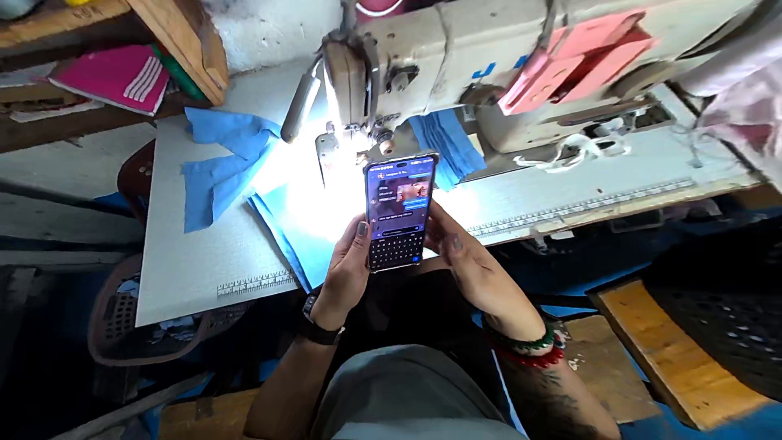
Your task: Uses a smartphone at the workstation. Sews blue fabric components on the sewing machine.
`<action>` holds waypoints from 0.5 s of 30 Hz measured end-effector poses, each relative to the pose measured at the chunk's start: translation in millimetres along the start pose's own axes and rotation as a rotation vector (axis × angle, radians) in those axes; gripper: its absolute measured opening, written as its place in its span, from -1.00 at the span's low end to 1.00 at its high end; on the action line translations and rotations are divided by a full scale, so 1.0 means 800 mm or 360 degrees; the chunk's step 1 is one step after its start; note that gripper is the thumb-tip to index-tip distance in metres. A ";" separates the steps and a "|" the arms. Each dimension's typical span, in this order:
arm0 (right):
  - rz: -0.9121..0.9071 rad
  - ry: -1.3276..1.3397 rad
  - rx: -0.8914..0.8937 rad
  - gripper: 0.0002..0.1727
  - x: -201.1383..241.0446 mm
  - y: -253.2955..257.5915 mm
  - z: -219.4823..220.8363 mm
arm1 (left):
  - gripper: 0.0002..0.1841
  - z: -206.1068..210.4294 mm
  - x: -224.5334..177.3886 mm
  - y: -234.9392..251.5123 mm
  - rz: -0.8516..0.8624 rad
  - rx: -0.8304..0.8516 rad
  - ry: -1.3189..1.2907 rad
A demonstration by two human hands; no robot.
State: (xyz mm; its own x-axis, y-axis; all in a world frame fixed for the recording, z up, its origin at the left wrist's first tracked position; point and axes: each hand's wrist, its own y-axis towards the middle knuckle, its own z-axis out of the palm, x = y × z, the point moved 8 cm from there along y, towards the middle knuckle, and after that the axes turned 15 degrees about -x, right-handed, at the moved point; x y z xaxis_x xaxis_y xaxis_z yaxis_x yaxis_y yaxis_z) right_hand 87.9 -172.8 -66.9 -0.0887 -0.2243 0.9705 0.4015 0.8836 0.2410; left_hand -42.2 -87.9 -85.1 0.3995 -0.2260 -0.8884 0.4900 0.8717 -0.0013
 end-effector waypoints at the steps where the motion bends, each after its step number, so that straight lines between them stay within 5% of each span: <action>1: -0.0077 -0.0076 -0.0041 -0.09 0.015 0.007 -0.013 | -0.58 0.017 -0.011 0.009 0.0079 0.0057 0.0096; 6: -0.0475 -0.0309 -0.0276 -0.05 0.108 0.050 -0.100 | -0.53 0.142 -0.084 0.059 0.0549 0.0341 0.0593; 10: -0.0625 -0.0362 -0.0527 -0.22 0.175 0.094 -0.161 | -0.57 0.255 -0.129 0.124 0.1062 0.0482 0.0415; 15: -0.0584 -0.0164 -0.0676 -0.39 0.187 0.143 -0.210 | -0.55 0.323 -0.124 0.177 0.0985 0.0517 0.0405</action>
State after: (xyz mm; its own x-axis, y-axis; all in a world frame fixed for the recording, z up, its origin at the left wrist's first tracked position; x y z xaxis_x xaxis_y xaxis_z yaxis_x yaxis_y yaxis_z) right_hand 273.5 -174.5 103.4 -0.3714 -0.4253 0.8253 0.6569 0.5078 0.5573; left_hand 187.4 -54.6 121.6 0.5045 0.4071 -0.7614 0.4538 0.6252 0.6350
